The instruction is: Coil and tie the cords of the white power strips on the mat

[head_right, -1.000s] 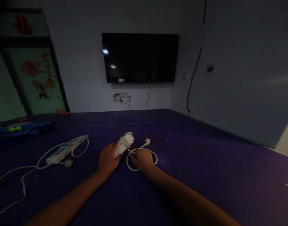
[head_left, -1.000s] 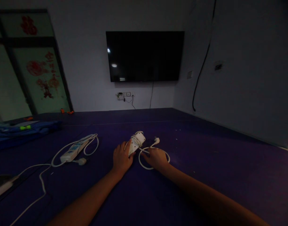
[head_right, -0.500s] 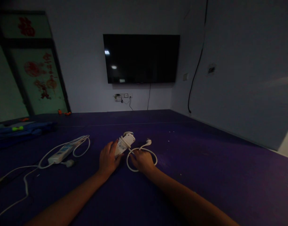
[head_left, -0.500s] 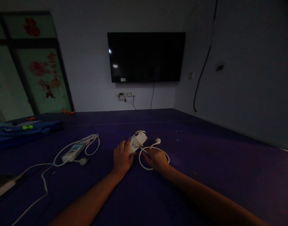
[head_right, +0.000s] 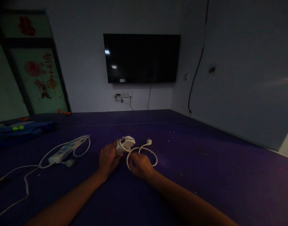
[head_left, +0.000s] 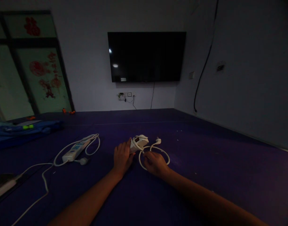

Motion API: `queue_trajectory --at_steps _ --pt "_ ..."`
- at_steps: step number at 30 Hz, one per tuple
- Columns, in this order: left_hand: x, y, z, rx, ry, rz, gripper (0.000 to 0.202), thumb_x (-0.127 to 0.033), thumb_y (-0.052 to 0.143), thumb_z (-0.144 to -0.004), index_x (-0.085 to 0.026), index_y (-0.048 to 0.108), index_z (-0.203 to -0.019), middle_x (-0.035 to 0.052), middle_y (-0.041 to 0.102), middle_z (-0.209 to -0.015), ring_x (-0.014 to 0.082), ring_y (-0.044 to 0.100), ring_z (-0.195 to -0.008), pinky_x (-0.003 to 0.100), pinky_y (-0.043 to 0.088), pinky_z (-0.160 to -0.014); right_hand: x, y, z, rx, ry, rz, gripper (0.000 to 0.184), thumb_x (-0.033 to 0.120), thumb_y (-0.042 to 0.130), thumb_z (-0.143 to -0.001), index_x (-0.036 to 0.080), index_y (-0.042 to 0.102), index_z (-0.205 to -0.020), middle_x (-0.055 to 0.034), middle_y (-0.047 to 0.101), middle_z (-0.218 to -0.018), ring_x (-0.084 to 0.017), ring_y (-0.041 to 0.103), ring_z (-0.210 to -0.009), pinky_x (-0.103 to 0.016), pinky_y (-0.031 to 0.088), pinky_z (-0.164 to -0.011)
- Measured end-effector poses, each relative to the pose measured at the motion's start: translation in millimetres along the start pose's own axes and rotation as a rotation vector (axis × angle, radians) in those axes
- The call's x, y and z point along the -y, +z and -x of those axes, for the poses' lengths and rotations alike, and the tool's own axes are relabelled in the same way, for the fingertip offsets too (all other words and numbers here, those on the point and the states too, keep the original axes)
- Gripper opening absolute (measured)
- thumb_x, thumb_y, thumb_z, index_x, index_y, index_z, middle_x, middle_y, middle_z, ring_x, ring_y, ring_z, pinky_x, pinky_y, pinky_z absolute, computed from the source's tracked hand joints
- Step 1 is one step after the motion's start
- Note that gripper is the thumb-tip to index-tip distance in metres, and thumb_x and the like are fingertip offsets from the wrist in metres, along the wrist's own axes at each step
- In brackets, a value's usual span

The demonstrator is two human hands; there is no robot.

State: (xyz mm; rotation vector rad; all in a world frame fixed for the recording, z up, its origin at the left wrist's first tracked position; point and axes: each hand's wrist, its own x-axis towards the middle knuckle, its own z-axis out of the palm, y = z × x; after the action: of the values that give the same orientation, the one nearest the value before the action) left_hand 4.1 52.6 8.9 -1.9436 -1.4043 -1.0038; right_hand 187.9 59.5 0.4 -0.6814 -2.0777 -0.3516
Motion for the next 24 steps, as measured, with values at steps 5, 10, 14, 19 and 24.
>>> queue_trajectory --at_steps 5,10,14,19,24 --pt "1 0.8 1 0.010 0.082 -0.005 0.060 -0.049 0.032 -0.086 -0.012 0.031 -0.133 0.0111 0.058 -0.099 0.0231 0.050 -0.087 0.035 0.035 -0.074 -3 3 3 0.030 -0.039 0.015 0.013 0.011 0.040 -0.078 0.017 0.051 -0.079 -0.0024 0.057 -0.065 -0.012 0.052 -0.055 -0.021 0.038 -0.052" --pt "-4 1.9 2 -0.023 0.117 -0.034 0.069 -0.054 0.038 -0.082 -0.009 0.029 -0.133 0.0131 0.058 -0.096 0.0237 0.051 -0.085 0.035 0.036 -0.073 -4 6 5 0.072 -0.080 0.031 0.013 0.013 0.038 -0.081 0.016 0.051 -0.081 -0.0037 0.058 -0.068 -0.013 0.052 -0.057 -0.023 0.039 -0.053" --pt "-7 1.4 3 -0.084 0.104 -0.003 0.074 -0.057 0.041 -0.079 -0.008 0.029 -0.132 0.0132 0.058 -0.093 0.0235 0.053 -0.083 0.034 0.039 -0.073 -1 5 5 0.116 -0.117 0.028 0.014 0.014 0.037 -0.083 0.016 0.051 -0.082 -0.0044 0.058 -0.071 -0.013 0.053 -0.060 -0.023 0.039 -0.055" --pt "-5 -0.3 4 -0.101 0.090 -0.001 0.071 -0.059 0.042 -0.077 -0.009 0.036 -0.128 0.0126 0.059 -0.091 0.0230 0.055 -0.081 0.033 0.041 -0.072 5 1 3 0.164 -0.192 0.076 0.016 0.015 0.036 -0.083 0.016 0.052 -0.083 -0.0044 0.057 -0.070 -0.014 0.052 -0.060 -0.025 0.039 -0.056" --pt "-6 -2.9 5 -0.106 0.099 -0.012 0.073 -0.063 0.042 -0.075 -0.009 0.042 -0.124 0.0119 0.060 -0.088 0.0231 0.056 -0.079 0.033 0.041 -0.070 13 -8 -5 0.220 -0.294 0.152 0.015 0.017 0.037 -0.079 0.016 0.052 -0.079 -0.0051 0.056 -0.067 -0.015 0.050 -0.058 -0.027 0.037 -0.054"
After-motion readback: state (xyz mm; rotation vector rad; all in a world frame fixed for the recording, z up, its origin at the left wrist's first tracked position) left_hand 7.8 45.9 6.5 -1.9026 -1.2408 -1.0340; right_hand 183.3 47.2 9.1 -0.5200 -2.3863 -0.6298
